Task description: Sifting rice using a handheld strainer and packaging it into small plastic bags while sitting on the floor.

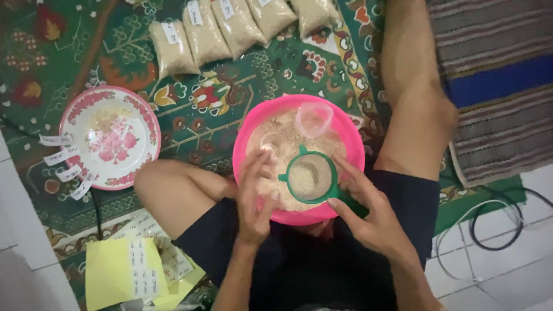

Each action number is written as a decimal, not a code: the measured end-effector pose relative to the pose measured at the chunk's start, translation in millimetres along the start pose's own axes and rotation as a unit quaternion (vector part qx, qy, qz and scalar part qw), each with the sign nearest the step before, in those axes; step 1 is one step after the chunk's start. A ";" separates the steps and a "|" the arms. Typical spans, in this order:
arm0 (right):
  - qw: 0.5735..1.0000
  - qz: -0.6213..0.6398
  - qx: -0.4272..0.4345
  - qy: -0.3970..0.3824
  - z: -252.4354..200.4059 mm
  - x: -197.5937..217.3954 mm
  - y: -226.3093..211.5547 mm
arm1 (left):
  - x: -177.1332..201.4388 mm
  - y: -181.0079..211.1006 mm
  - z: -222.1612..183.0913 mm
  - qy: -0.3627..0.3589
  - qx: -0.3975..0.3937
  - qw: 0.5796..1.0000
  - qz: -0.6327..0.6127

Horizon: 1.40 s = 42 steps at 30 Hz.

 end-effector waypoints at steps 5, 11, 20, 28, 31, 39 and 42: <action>0.996 -0.027 0.060 -0.052 -13.4 1.7 -6.9 | -42.9 -10.9 -18.1 -0.049 0.160 0.922 -0.349; 0.967 -0.223 0.024 -0.122 -21.8 -1.4 -21.7 | -58.7 13.4 -22.7 -0.047 0.203 0.900 -0.383; 0.953 -0.276 0.042 -0.120 -30.7 8.4 -28.1 | -63.0 11.1 -31.8 -0.004 0.220 0.902 -0.371; 0.964 -0.225 0.087 -0.114 -25.4 -3.5 -32.4 | -56.9 21.1 -31.8 -0.026 0.222 0.887 -0.403; 0.954 -0.246 0.165 -0.036 -21.1 -1.6 -32.6 | -56.4 17.9 -35.1 -0.020 0.213 0.895 -0.392; 0.955 -0.220 0.191 -0.053 -18.6 -2.9 -37.3 | -52.9 18.0 -34.1 -0.029 0.213 0.899 -0.382; 0.951 -0.239 0.187 -0.052 -13.6 -3.4 -28.3 | -51.0 22.1 -33.0 -0.043 0.216 0.892 -0.394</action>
Point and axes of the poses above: each hand's wrist, its own z-axis towards the middle knuckle, its own x-axis out of the back of the hand, y = z × x, the point moved 1 cm from there along z, towards the middle knuckle, and after that the axes turned 7 degrees about z, right-handed, at the moved point
